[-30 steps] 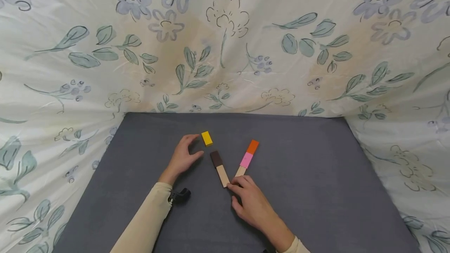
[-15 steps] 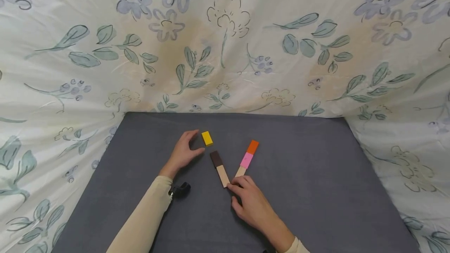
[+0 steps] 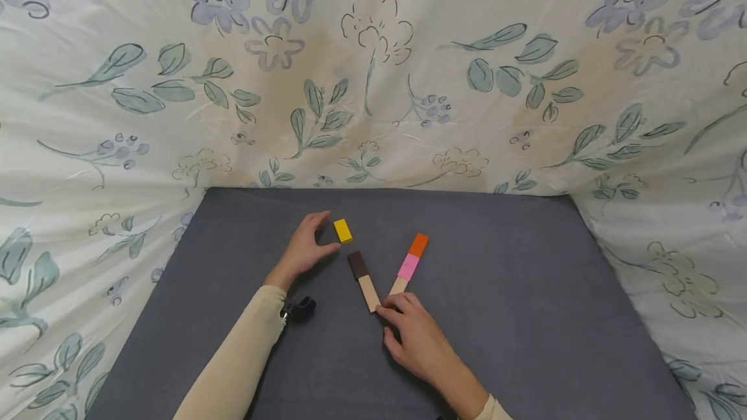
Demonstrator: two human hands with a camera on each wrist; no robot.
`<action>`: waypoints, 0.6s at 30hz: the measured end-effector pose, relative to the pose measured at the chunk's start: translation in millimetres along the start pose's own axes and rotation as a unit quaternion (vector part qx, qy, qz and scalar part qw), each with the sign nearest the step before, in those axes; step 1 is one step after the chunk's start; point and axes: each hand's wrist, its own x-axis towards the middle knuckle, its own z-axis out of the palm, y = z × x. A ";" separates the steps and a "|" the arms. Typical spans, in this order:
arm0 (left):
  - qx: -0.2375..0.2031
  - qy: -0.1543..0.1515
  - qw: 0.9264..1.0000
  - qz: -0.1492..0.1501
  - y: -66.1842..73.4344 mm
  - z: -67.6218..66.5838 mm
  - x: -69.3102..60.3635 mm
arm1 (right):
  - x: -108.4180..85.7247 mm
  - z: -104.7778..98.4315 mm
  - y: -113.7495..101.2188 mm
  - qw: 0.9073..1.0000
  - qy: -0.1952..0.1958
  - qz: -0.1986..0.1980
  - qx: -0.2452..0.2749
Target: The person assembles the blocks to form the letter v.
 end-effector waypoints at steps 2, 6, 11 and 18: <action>0.000 -0.002 1.000 -0.002 -0.7 0.8 1.3 | 0.0 0.0 -0.2 1.000 0.000 0.000 -0.001; -0.013 -0.001 1.000 -0.003 -1.6 2.4 3.7 | 0.3 0.0 -0.6 1.000 0.001 -0.002 0.001; -0.021 -0.002 1.000 -0.002 -2.7 4.5 6.4 | 0.0 0.7 -0.6 1.000 0.000 -0.002 0.002; -0.021 -0.007 1.000 0.003 -2.1 7.1 10.1 | -0.1 0.1 0.2 1.000 0.003 -0.004 -0.002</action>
